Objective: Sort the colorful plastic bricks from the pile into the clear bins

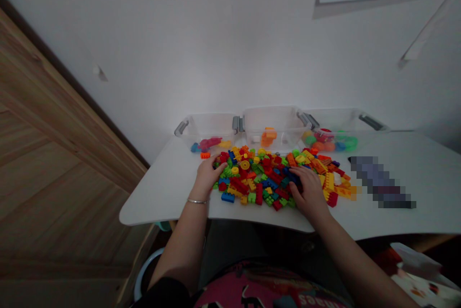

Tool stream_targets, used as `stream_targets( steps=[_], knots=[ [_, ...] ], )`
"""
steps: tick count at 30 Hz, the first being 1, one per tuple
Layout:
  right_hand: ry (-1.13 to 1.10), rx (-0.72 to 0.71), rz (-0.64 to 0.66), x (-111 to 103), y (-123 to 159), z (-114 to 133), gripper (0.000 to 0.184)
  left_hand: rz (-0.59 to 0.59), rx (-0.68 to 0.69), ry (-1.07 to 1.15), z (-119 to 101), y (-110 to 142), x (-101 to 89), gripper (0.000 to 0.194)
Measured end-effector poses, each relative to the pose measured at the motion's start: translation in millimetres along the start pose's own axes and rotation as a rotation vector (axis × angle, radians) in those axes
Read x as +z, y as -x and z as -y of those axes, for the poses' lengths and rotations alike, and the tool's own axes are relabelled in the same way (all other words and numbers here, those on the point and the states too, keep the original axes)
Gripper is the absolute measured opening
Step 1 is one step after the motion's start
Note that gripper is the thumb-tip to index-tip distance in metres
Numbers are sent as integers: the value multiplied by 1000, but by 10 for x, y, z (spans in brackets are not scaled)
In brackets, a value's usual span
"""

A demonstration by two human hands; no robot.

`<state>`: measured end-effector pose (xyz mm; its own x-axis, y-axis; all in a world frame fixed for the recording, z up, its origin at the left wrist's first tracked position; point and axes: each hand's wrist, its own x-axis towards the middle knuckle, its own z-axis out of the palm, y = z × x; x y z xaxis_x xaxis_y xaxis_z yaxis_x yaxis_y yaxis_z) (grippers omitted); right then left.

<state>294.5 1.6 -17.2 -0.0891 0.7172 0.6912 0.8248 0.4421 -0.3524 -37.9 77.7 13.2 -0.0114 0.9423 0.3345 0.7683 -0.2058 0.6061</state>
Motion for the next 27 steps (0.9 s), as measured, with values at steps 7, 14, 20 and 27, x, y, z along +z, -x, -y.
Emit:
stream_targets(
  steps=[7, 14, 20, 27],
  knots=[
    [5, -2, 2, 6, 0, -10, 34, -130, -107, 145, 6, 10, -69, 30],
    [14, -13, -19, 12, 7, -30, 33, -277, -117, 360, -132, -45, -261, 15],
    [14, -2, -13, 9, 11, -31, 34, -580, -103, 584, -182, -192, -363, 19],
    [11, -4, 1, 1, 3, -22, 33, -767, -51, 581, -254, -607, -544, 12]
  ],
)
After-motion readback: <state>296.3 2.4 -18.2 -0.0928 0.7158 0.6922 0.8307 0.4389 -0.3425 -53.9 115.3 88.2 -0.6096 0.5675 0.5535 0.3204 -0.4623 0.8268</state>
